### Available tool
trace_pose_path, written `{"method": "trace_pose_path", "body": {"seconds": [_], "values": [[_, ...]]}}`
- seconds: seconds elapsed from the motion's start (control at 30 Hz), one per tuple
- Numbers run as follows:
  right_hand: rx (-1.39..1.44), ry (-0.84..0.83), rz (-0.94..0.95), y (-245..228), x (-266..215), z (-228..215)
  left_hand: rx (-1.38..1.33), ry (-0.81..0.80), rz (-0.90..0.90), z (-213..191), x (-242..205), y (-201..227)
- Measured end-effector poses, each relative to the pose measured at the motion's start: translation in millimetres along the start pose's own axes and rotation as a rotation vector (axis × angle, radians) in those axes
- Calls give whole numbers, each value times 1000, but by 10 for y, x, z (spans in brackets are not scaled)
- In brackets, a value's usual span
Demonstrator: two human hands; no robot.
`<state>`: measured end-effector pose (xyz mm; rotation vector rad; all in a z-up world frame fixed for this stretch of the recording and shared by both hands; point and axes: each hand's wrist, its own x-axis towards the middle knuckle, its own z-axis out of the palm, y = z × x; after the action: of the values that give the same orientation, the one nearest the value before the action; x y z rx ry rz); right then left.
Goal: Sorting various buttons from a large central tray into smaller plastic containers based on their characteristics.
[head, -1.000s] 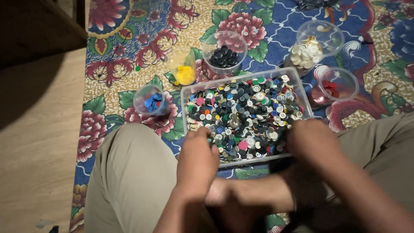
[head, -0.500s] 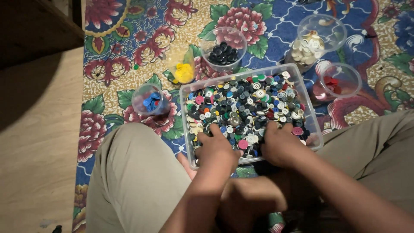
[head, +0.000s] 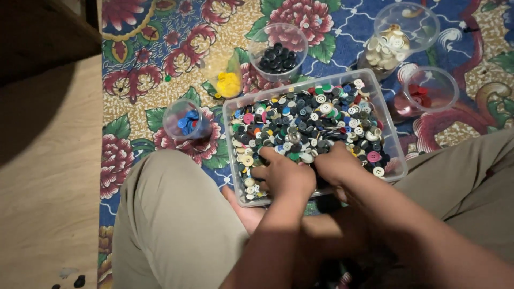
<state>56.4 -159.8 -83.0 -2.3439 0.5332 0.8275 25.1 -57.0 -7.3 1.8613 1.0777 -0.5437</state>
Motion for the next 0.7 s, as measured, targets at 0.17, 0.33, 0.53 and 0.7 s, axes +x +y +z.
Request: {"method": "trace_pose_path", "body": {"seconds": [0.17, 0.33, 0.53, 0.7], "values": [[665, -77, 57, -219, -401, -260, -373, 28, -134, 287, 191, -6], [827, -106, 34, -275, -437, -383, -543, 19, -222, 255, 180, 106], [789, -61, -101, -420, -559, -821, -827, -290, -57, -384, -167, 323], [713, -160, -155, -486, -776, -1199, -851, -379, -11, -588, 219, -44]]}}
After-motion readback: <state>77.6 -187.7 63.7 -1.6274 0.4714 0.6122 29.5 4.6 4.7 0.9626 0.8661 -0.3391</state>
